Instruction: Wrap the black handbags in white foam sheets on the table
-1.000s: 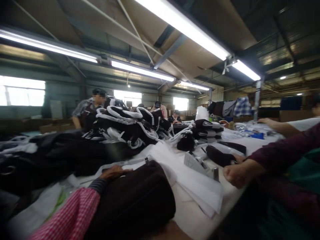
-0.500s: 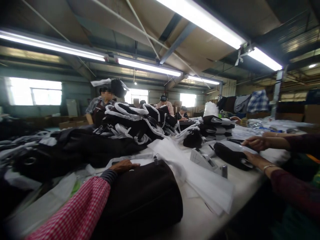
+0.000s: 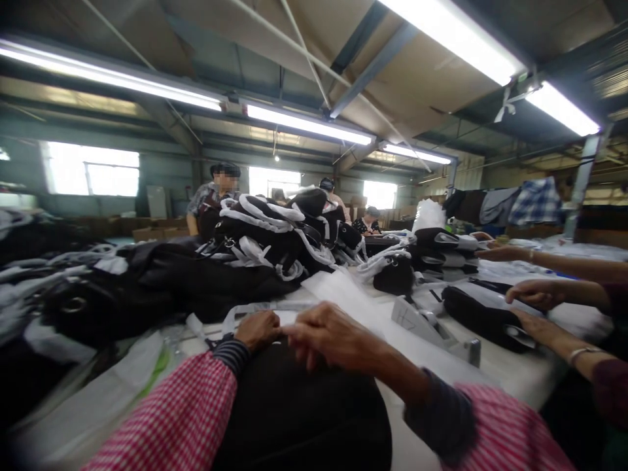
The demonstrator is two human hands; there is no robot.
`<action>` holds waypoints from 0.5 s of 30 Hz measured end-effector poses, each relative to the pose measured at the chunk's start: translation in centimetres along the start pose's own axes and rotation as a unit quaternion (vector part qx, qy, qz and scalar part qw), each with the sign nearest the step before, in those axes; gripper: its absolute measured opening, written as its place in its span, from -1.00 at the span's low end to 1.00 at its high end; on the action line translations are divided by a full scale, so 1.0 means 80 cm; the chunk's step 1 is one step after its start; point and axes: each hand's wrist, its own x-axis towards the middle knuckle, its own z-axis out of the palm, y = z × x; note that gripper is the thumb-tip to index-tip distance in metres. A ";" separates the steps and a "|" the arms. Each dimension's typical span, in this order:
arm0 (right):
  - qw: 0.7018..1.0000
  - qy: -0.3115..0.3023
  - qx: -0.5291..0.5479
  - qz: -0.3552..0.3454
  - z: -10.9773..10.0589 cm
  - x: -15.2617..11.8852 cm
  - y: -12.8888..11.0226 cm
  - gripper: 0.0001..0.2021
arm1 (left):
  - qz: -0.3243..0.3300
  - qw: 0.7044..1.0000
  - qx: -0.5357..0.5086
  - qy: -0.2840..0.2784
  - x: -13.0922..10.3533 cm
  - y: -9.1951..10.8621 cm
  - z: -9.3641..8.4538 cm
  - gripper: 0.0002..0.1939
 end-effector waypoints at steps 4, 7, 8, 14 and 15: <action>0.940 0.042 -0.337 0.017 -0.008 0.158 0.025 -0.82 | 0.032 0.998 -0.024 0.039 -0.039 0.016 -0.027 -0.64; 0.928 -0.001 -0.368 0.055 0.011 0.216 0.074 -0.76 | 0.136 0.989 -0.049 0.025 -0.091 0.030 -0.030 -0.48; 0.925 -0.014 -0.374 0.064 0.018 0.224 0.092 -0.69 | 0.195 0.979 -0.053 0.021 -0.108 0.032 -0.025 -0.41; 0.919 -0.047 -0.384 0.078 0.031 0.241 0.154 -0.40 | 0.328 0.941 0.072 0.048 -0.144 0.027 0.045 -0.17; 0.920 -0.044 -0.383 0.076 0.029 0.244 0.156 -0.35 | 0.338 0.934 0.091 0.073 -0.141 0.025 0.056 -0.19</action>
